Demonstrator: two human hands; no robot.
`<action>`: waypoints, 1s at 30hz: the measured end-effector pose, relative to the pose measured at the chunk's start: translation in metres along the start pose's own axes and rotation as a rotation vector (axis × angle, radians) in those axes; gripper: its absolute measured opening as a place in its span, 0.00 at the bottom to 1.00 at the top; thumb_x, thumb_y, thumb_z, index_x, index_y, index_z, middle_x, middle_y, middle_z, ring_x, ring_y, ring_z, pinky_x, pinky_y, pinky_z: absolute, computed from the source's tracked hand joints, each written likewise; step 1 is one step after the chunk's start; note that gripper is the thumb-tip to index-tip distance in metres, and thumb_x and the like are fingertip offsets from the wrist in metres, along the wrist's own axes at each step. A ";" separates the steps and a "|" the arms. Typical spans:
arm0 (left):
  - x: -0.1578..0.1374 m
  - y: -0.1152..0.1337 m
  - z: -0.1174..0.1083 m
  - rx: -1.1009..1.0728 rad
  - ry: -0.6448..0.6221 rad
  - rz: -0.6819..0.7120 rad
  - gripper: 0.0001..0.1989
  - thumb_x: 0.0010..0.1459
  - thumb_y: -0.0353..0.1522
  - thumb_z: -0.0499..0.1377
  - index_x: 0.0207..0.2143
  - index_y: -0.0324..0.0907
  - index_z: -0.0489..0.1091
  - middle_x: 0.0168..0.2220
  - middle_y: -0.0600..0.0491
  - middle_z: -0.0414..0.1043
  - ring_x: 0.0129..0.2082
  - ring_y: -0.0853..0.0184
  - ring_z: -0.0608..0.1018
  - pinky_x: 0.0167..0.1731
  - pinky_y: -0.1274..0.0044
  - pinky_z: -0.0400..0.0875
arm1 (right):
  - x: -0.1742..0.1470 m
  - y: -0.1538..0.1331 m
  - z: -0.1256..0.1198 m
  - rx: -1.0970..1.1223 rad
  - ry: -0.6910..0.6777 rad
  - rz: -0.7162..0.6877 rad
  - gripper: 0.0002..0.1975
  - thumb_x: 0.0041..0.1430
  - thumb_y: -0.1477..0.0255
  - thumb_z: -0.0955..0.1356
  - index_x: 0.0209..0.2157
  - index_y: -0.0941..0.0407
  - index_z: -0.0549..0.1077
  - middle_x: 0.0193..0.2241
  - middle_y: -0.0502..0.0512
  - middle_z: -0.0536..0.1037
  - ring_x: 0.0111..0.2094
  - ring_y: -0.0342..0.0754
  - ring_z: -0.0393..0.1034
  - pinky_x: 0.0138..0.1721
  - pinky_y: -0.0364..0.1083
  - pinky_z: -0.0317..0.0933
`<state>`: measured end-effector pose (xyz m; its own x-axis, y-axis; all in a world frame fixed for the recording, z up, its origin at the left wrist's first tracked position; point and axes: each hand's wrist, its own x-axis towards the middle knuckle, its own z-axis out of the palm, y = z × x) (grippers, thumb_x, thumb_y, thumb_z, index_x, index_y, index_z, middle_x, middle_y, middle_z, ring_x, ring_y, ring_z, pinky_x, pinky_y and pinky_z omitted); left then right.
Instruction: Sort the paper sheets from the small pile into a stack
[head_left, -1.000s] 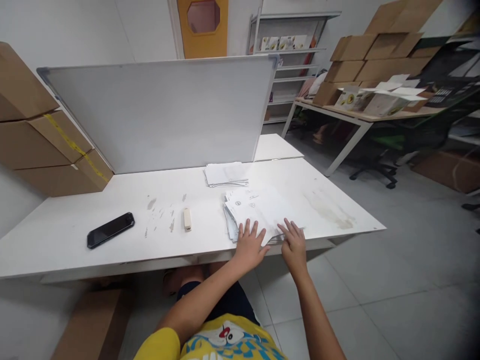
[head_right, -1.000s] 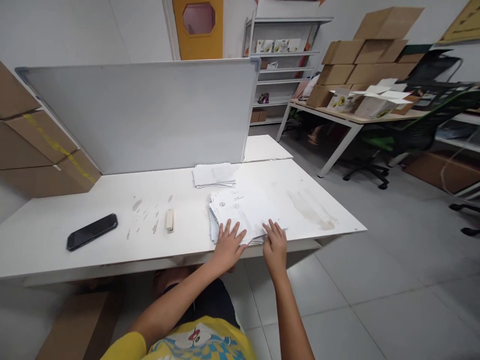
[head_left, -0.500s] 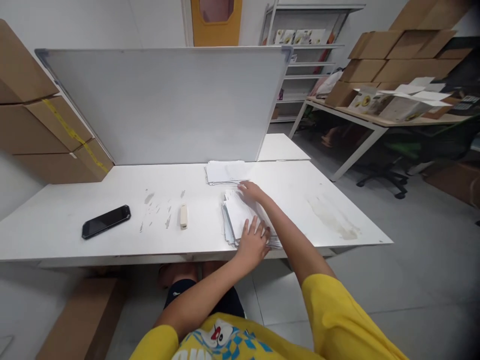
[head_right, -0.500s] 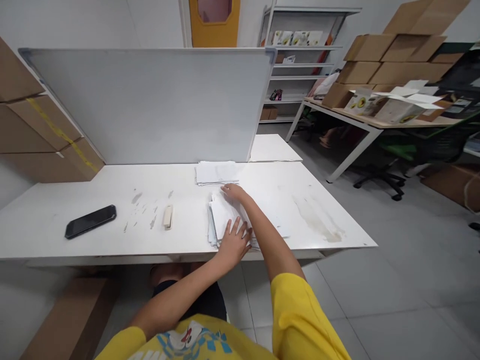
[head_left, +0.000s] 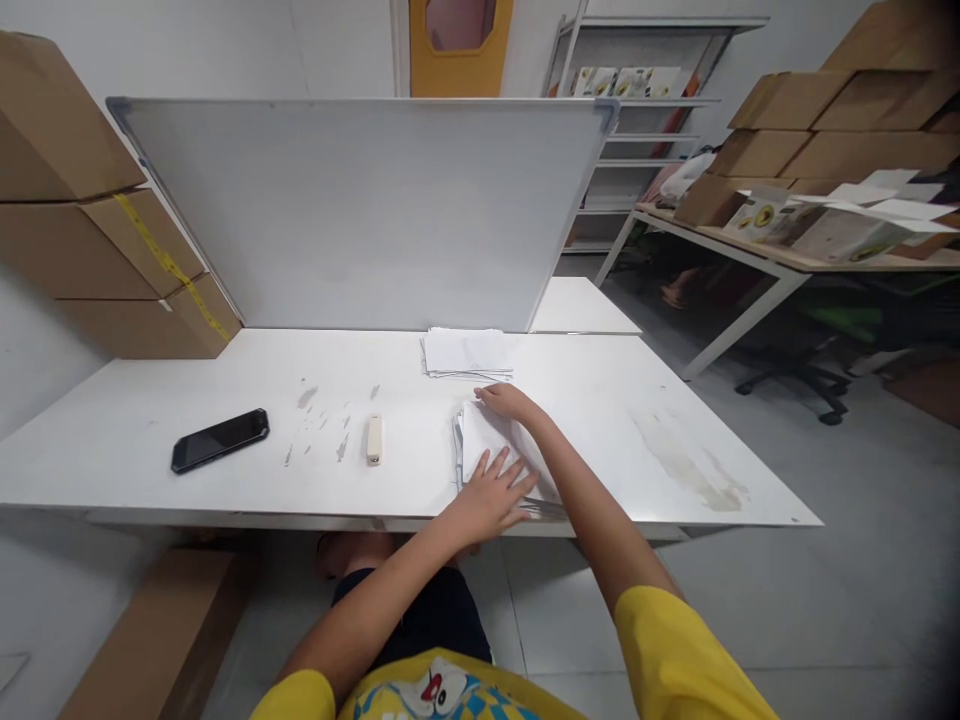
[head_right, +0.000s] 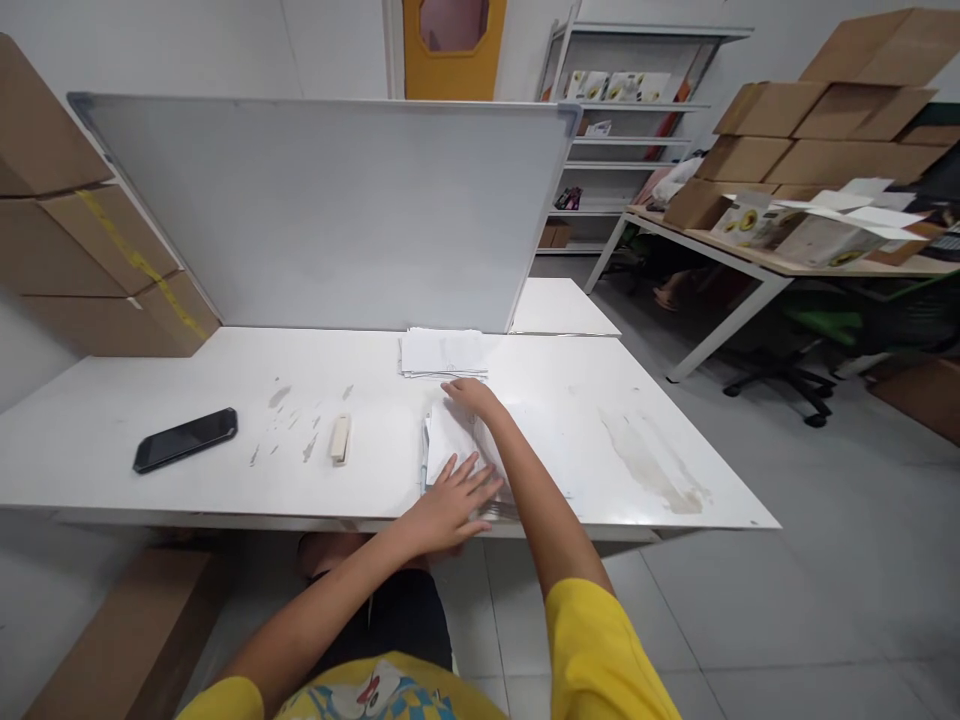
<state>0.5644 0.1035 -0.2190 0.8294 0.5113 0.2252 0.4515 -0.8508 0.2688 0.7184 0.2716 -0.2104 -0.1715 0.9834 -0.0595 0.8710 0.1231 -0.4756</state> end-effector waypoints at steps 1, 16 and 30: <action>-0.004 0.007 -0.008 -0.044 0.009 0.030 0.29 0.64 0.43 0.49 0.65 0.47 0.50 0.66 0.48 0.51 0.68 0.57 0.47 0.64 0.59 0.44 | 0.010 -0.003 -0.002 -0.011 0.017 0.005 0.22 0.66 0.60 0.57 0.44 0.57 0.75 0.44 0.59 0.78 0.45 0.53 0.69 0.44 0.45 0.58; -0.061 -0.085 0.008 0.015 0.049 -0.479 0.35 0.63 0.49 0.43 0.67 0.41 0.42 0.68 0.46 0.44 0.68 0.55 0.44 0.64 0.57 0.40 | 0.074 0.015 0.000 0.140 0.248 -0.029 0.14 0.58 0.62 0.63 0.29 0.55 0.74 0.27 0.54 0.78 0.34 0.48 0.69 0.37 0.43 0.57; -0.064 -0.079 -0.010 -0.412 0.252 -0.521 0.32 0.64 0.49 0.42 0.65 0.42 0.51 0.65 0.45 0.53 0.67 0.58 0.51 0.64 0.62 0.48 | 0.037 -0.030 -0.044 1.059 0.896 -0.213 0.11 0.54 0.64 0.66 0.24 0.54 0.62 0.20 0.44 0.61 0.25 0.40 0.60 0.32 0.41 0.60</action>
<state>0.4720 0.1395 -0.2451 0.4150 0.8943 0.1675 0.5666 -0.3981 0.7214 0.7065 0.3099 -0.1598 0.4428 0.7584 0.4783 0.0408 0.5158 -0.8557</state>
